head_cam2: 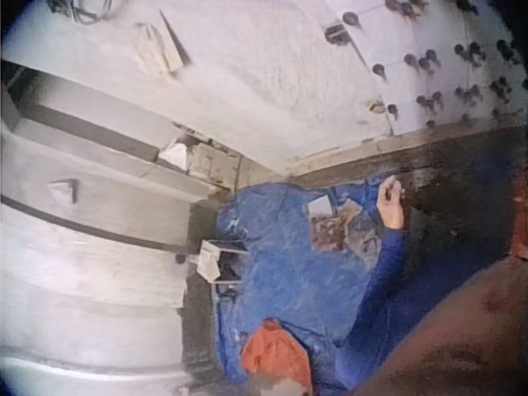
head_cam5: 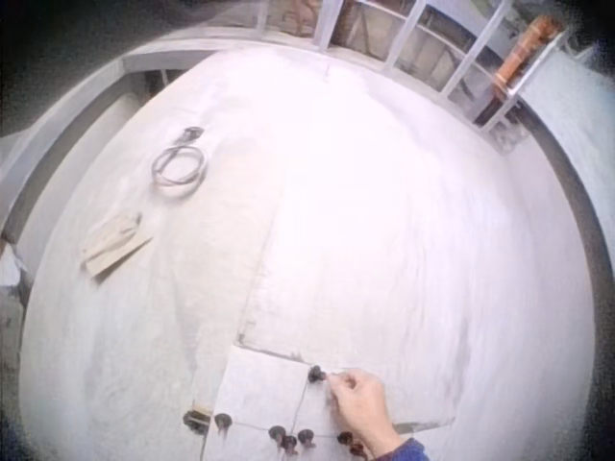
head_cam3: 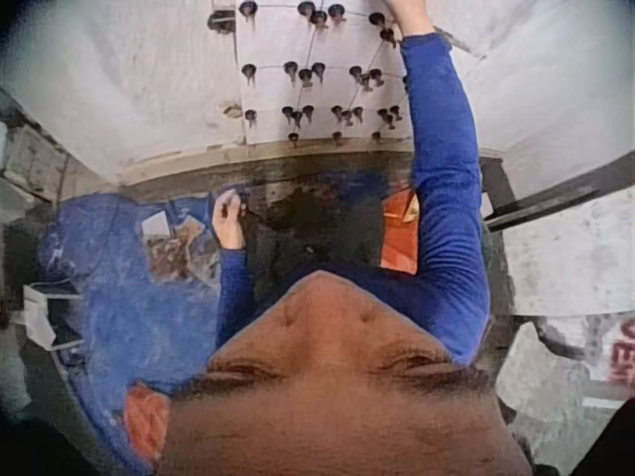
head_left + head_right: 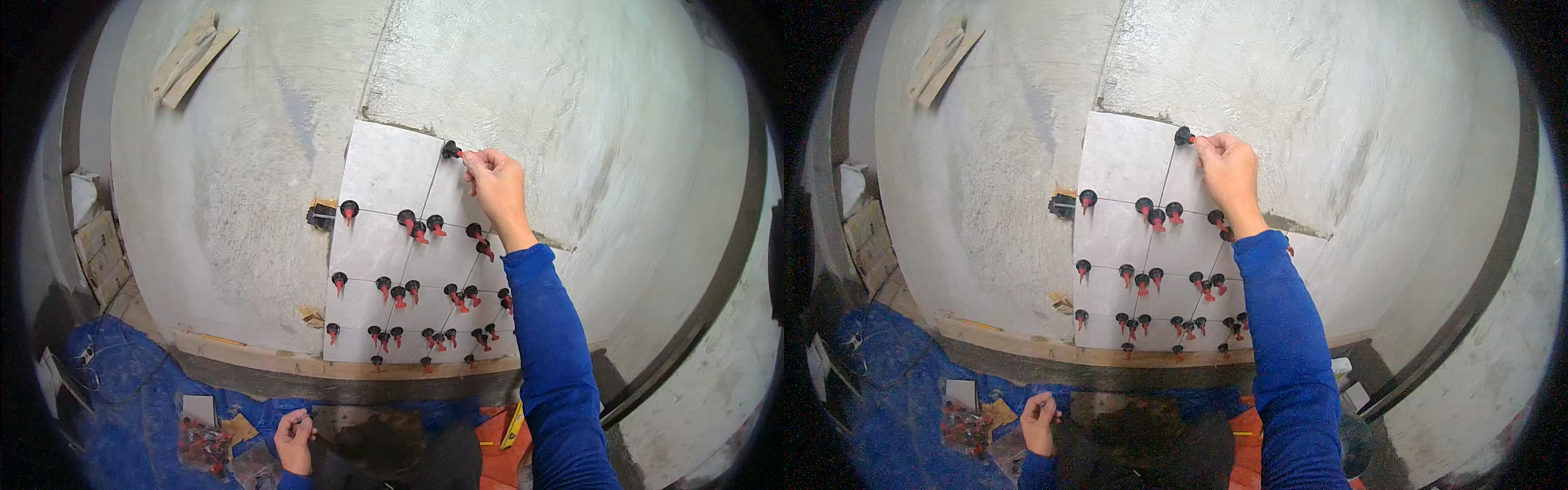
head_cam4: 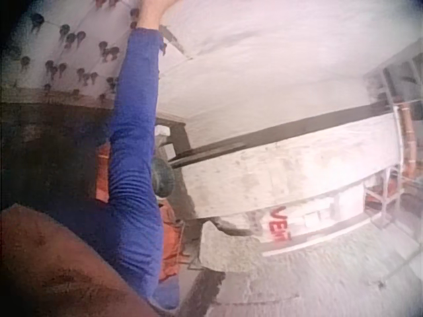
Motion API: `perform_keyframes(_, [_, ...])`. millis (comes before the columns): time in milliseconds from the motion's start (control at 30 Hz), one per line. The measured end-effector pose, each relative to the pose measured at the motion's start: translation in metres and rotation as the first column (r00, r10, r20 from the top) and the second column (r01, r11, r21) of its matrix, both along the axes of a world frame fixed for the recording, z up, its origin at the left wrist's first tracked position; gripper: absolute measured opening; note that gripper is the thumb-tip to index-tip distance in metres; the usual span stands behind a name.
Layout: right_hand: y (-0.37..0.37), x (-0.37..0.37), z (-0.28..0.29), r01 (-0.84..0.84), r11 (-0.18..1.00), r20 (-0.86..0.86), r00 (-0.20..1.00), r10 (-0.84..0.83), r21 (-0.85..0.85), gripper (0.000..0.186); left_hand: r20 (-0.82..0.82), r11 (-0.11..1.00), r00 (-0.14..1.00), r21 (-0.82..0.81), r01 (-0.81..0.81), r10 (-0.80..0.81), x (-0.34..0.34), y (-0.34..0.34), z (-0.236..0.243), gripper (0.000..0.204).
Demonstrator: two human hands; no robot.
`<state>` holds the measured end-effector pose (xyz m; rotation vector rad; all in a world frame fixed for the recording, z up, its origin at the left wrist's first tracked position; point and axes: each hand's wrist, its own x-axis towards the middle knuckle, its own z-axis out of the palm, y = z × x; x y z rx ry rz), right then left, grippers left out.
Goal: The person applies adhesive to a white tile using a notched trowel, then places the tile onto a wall section that already has several tiles installed with leveling clips. The person taps the tile with a rubber mallet and inserts additional leveling clips to secure the tile in place.
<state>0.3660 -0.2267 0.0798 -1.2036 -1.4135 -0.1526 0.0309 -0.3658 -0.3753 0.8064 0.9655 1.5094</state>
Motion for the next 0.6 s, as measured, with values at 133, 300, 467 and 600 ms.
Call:
perform_keyframes(133, [0.013,-0.001,0.002,0.169,0.985,0.073,0.983,-0.17,0.018,0.032,-0.035,0.996,0.996,-0.026,-0.082,0.081,-0.026,-0.004,-0.04,0.022])
perform_keyframes(300, [0.012,-0.001,0.0,0.286,0.957,0.135,0.947,-0.291,0.055,0.033,-0.035,0.991,0.993,-0.071,-0.116,0.114,-0.048,-0.009,-0.075,0.02])
perform_keyframes(467, [0.007,-0.013,0.003,0.384,0.917,0.219,0.891,-0.399,0.107,0.033,-0.082,0.986,0.987,-0.083,-0.142,0.135,-0.055,-0.015,-0.088,0.021])
perform_keyframes(600, [0.005,-0.029,0.006,0.467,0.859,0.346,0.786,-0.513,0.212,0.033,-0.052,0.985,0.99,-0.108,-0.136,0.131,-0.058,-0.017,-0.1,0.024])
